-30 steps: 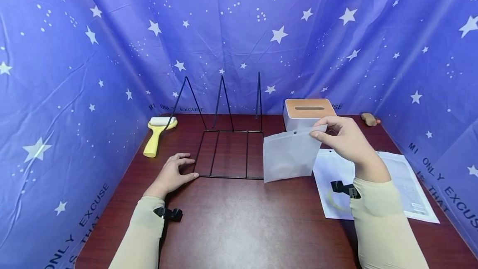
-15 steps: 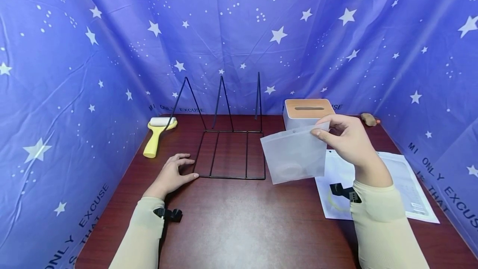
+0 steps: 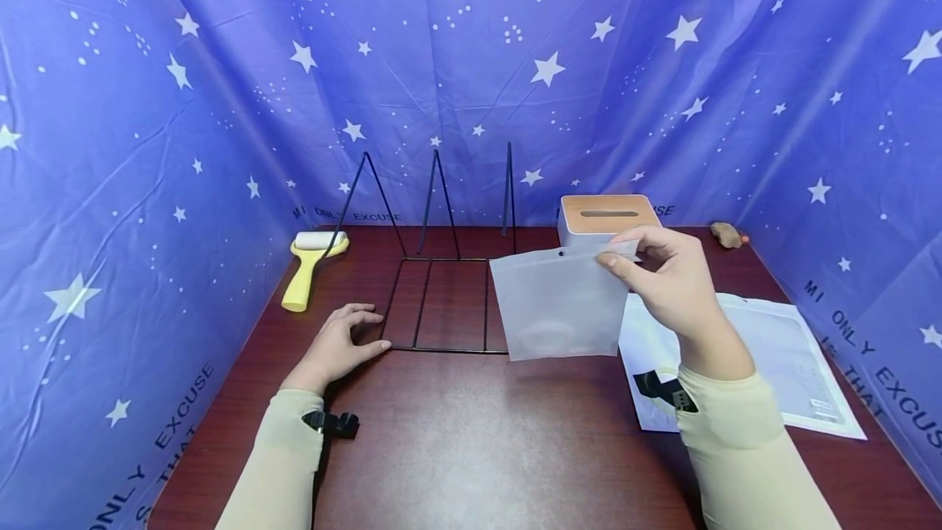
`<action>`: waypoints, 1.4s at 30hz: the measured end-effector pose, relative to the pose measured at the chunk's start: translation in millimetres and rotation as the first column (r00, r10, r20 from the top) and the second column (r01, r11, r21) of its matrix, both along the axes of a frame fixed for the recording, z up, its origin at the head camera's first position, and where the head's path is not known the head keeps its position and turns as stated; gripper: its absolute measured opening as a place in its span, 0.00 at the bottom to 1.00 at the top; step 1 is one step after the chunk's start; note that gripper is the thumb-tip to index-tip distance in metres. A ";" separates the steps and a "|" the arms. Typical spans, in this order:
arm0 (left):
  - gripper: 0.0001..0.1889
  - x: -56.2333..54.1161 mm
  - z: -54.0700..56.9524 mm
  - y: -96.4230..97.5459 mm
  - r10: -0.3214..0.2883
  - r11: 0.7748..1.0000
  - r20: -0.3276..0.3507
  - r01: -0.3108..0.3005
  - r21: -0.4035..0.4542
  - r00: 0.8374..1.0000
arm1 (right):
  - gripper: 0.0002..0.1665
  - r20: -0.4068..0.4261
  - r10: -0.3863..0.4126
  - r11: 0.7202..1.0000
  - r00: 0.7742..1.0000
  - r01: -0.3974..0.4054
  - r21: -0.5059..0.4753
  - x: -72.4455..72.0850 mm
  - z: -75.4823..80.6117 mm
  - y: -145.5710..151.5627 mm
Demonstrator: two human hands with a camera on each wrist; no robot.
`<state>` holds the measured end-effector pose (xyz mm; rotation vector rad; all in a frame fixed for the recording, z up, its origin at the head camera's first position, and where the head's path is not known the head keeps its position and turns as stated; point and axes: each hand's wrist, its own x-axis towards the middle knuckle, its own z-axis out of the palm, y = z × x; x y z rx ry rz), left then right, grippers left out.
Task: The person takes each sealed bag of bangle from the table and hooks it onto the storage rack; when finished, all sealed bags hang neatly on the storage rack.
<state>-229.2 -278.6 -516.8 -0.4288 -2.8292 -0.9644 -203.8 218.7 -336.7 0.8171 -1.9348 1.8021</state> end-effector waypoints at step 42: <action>0.20 36.9 50.2 100.0 -0.290 0.840 -0.110 0.308 0.447 0.951 | 0.07 -0.006 -0.069 0.980 0.998 0.067 -0.185 -4.9 -11.2 -75.0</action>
